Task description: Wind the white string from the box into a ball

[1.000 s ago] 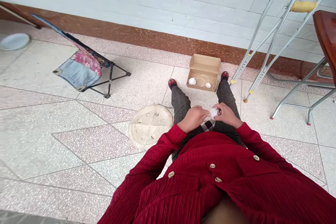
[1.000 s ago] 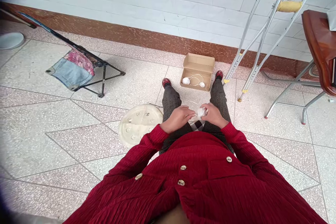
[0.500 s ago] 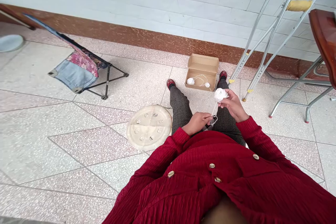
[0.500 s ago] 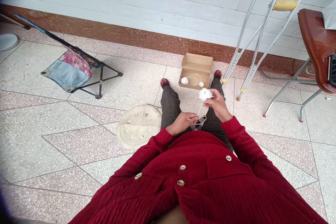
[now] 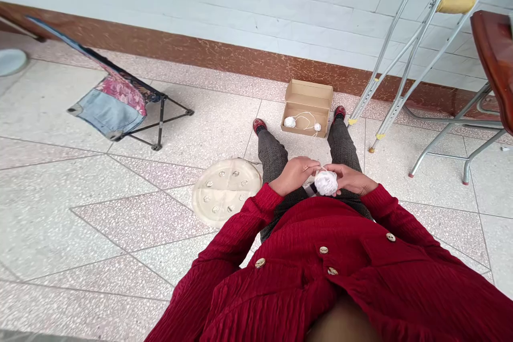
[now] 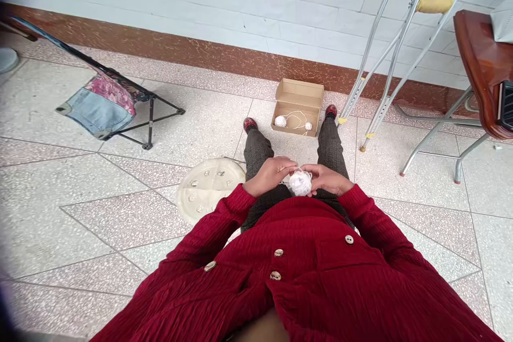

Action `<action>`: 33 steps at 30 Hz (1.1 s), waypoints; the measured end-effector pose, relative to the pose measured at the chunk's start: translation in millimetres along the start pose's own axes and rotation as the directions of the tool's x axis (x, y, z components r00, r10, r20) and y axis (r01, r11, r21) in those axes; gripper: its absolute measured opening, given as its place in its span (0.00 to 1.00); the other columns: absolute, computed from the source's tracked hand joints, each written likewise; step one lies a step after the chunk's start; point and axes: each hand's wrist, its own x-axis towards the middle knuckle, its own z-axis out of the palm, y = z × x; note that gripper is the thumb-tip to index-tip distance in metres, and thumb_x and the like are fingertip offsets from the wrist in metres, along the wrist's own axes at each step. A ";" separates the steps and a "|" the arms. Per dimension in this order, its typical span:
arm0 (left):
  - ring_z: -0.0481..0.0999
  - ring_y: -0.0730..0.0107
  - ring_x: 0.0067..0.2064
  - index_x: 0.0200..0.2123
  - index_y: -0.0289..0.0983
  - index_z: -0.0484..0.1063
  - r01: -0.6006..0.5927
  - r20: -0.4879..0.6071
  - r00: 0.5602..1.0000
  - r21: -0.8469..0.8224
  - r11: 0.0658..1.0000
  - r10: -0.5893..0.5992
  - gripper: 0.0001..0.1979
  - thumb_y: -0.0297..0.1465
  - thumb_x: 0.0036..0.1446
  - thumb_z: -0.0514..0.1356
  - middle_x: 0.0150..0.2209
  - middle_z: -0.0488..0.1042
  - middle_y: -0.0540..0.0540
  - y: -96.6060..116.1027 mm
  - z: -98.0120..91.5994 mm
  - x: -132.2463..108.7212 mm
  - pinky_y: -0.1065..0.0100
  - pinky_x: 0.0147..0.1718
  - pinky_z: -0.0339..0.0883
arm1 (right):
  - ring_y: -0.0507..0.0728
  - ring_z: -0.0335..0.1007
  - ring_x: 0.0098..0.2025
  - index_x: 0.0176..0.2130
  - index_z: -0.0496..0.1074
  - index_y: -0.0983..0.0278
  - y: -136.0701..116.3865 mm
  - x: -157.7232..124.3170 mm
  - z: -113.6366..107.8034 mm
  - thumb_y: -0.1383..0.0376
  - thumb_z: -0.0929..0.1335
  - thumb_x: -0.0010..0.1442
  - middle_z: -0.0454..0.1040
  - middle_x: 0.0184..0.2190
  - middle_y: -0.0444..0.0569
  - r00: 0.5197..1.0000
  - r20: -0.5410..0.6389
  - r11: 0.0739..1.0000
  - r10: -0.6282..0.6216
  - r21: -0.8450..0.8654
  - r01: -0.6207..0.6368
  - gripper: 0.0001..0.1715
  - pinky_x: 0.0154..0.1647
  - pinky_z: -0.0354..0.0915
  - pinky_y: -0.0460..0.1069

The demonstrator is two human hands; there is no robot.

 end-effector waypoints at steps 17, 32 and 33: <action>0.64 0.76 0.25 0.23 0.34 0.71 0.175 0.272 0.955 -0.201 0.964 -0.116 0.21 0.38 0.66 0.53 0.22 0.71 0.51 10.9 20.5 -13.1 0.73 0.29 0.54 | 0.52 0.68 0.31 0.43 0.70 0.61 -10.2 38.9 -42.7 0.67 0.74 0.39 0.71 0.43 0.47 0.411 -0.750 0.846 -0.518 -0.521 0.116 0.27 0.28 0.64 0.47; 0.73 0.70 0.34 0.27 0.34 0.76 0.158 0.066 0.987 -0.303 0.940 -0.145 0.19 0.41 0.64 0.57 0.29 0.77 0.49 -5.3 -6.0 3.3 0.71 0.40 0.63 | 0.49 0.70 0.25 0.61 0.66 0.56 -22.7 -13.1 10.8 0.68 0.76 0.48 0.77 0.43 0.46 0.966 -0.134 0.958 -0.220 0.158 0.240 0.42 0.20 0.65 0.43; 0.74 0.70 0.35 0.28 0.34 0.77 0.170 0.071 0.985 -0.335 0.927 -0.155 0.19 0.41 0.64 0.58 0.30 0.78 0.49 -6.6 -4.3 3.6 0.70 0.41 0.64 | 0.49 0.71 0.25 0.60 0.66 0.57 -27.5 -13.1 11.0 0.68 0.76 0.48 0.78 0.43 0.47 0.958 -0.148 0.949 -0.244 0.169 0.267 0.41 0.20 0.65 0.43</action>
